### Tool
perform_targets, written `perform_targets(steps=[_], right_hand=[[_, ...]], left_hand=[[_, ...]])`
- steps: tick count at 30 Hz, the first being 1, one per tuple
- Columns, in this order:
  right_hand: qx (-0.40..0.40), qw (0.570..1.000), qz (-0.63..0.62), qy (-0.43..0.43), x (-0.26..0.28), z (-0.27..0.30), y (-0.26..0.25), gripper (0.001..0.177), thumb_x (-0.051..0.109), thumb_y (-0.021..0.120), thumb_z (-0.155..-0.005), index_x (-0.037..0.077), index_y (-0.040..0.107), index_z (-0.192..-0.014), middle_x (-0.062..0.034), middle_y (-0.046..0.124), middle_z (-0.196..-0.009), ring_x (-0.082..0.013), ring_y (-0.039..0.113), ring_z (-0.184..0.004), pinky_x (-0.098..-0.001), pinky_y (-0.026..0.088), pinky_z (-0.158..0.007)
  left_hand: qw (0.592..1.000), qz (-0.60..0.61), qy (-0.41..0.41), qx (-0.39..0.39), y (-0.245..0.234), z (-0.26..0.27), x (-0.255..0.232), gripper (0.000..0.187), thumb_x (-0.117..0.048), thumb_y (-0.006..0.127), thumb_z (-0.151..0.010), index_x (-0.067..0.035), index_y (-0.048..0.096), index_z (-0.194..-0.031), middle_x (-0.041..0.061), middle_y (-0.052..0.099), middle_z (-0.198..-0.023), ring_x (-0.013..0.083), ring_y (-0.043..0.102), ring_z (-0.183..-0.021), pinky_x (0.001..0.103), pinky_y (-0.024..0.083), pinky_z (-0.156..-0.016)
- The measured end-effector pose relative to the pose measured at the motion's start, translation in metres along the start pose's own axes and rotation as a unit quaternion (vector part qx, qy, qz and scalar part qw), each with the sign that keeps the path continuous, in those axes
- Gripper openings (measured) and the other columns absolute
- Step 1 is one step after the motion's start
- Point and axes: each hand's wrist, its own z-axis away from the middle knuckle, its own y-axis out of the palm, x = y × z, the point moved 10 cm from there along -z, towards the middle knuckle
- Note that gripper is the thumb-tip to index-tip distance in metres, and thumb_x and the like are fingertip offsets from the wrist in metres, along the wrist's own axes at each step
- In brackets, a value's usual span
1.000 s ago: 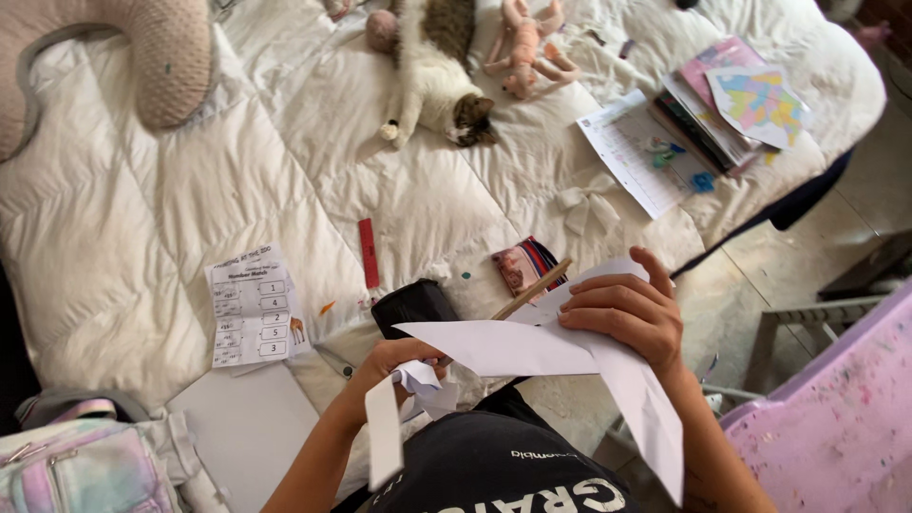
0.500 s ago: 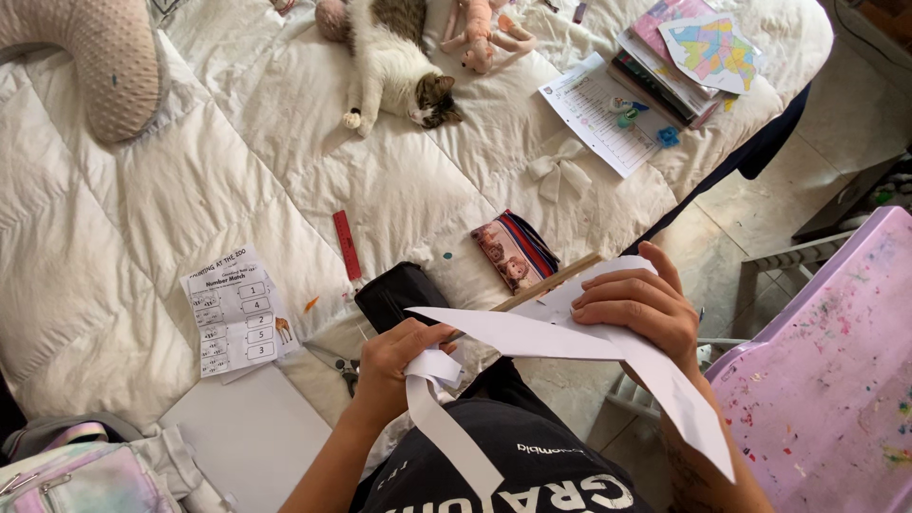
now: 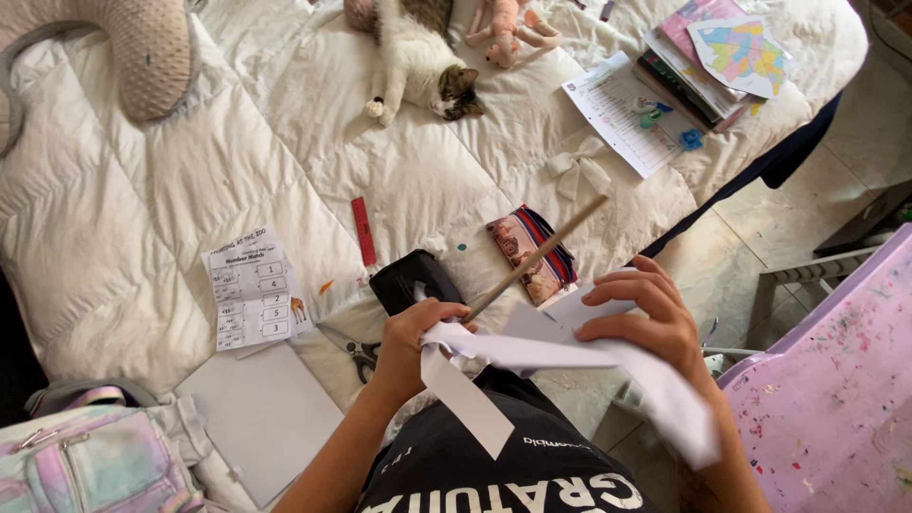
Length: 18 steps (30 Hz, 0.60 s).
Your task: The person assembles a paper pinwheel, places it in a storage bin, and gathers loose pencils from the bed and floor into a pencil case.
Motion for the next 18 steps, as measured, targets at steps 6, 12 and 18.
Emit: perform_targets(steps=[6,12,18], right_hand=[[0.080,0.964,0.233,-0.097,0.027,-0.011,0.016,0.032,0.013,0.075,-0.067,0.031,0.077,-0.093,-0.0019,0.068,-0.129,-0.0289,0.054,-0.128,-0.0489,0.015,-0.121],[0.120,0.958,0.252,-0.071,-0.004,-0.005,0.019,0.024,0.005,0.076,-0.075,0.021,0.077,-0.093,0.0025,0.072,-0.114,-0.0191,0.064,-0.121,-0.0468,0.028,-0.121],[-0.026,0.987,0.084,0.135,-0.071,0.039,0.007,0.021,0.010,0.078,-0.082,0.010,0.074,-0.103,-0.0067,0.070,-0.108,-0.0200,0.067,-0.102,-0.0369,0.050,-0.096]], left_hand=[[0.993,0.008,-0.004,0.114,0.012,-0.020,-0.016,0.025,-0.011,0.083,-0.073,-0.011,0.076,-0.097,0.004,0.072,-0.082,0.0155,0.073,-0.071,0.029,0.055,-0.063],[0.989,-0.044,0.105,0.096,0.000,-0.035,-0.016,0.038,-0.013,0.080,-0.078,-0.013,0.076,-0.116,0.007,0.074,-0.097,0.0180,0.072,-0.083,0.032,0.058,-0.074],[0.927,0.349,-0.059,-0.125,-0.074,-0.013,0.088,0.028,-0.007,0.068,-0.088,-0.007,0.075,-0.115,0.004,0.074,-0.100,0.0152,0.071,-0.094,0.031,0.059,-0.085]])
